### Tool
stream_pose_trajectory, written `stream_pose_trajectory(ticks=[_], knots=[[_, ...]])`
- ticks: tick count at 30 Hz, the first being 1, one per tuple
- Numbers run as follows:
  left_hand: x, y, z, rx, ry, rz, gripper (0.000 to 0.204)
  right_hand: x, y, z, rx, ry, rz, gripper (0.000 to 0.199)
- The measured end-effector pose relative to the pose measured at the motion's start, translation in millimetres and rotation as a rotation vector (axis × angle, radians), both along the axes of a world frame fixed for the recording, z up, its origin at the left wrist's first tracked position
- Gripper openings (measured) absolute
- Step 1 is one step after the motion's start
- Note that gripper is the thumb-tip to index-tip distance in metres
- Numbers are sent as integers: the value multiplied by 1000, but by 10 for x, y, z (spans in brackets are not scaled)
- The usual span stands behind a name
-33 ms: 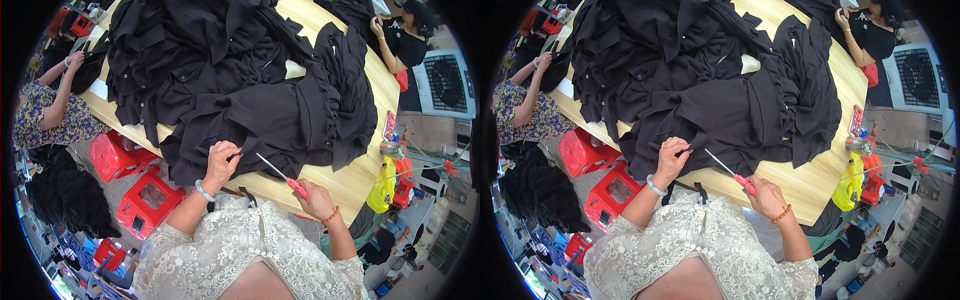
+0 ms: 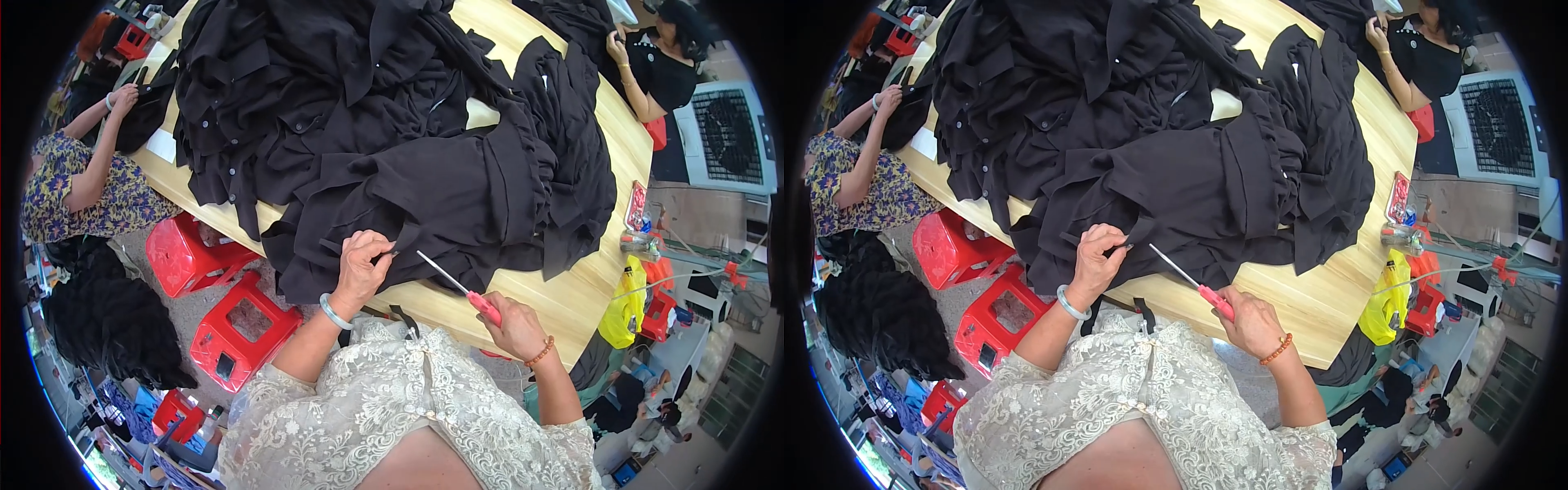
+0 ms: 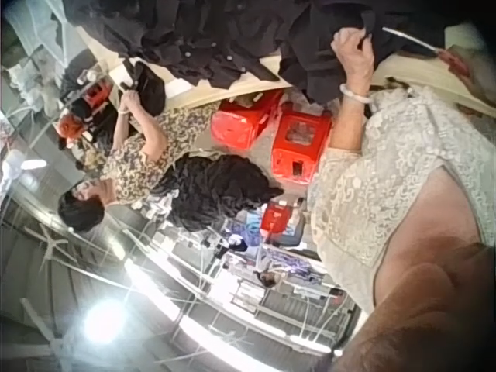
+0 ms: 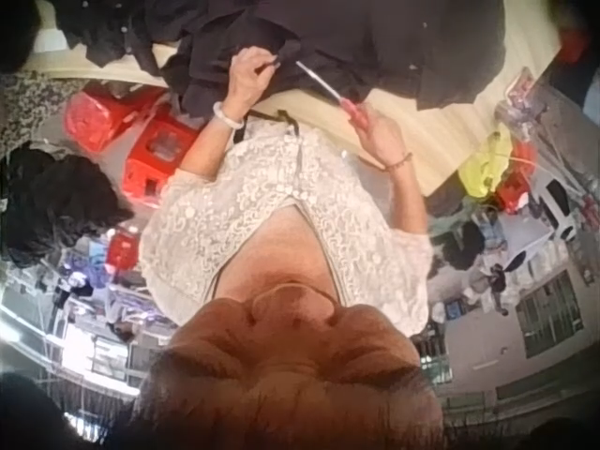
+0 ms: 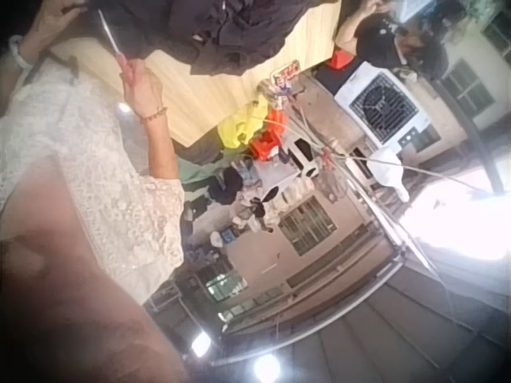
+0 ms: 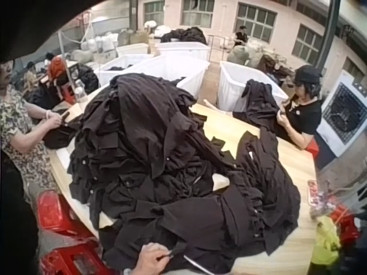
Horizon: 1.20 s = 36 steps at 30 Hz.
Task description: Trimming loose threads from black shirts using a pair of scissors.
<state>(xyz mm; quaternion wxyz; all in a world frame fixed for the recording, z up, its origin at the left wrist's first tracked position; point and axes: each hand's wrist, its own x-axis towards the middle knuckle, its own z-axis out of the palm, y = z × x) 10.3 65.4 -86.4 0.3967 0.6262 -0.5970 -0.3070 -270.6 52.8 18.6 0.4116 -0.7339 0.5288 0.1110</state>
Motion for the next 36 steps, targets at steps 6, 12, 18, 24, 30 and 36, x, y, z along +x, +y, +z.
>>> stream_pose_trajectory(ticks=[6,12,18,24,30,36], knots=[[-34,-30,-40,-48,-9,-23,14,48,-26,-1,-42,-52,62,24],[8,17,-37,-88,-88,-17,8,41,-22,129,-94,1,153,23],[97,-208,515,-82,321,-34,11,19,0,-120,-20,38,225,31],[586,-428,1765,-385,604,-405,18,208,-534,-641,-80,1,-55,40],[1265,-563,2239,-444,399,-222,7,226,-1630,-355,-130,-167,-356,12],[1923,-1288,2319,-723,28,31,11,740,-3098,722,-1040,-62,-42,18]])
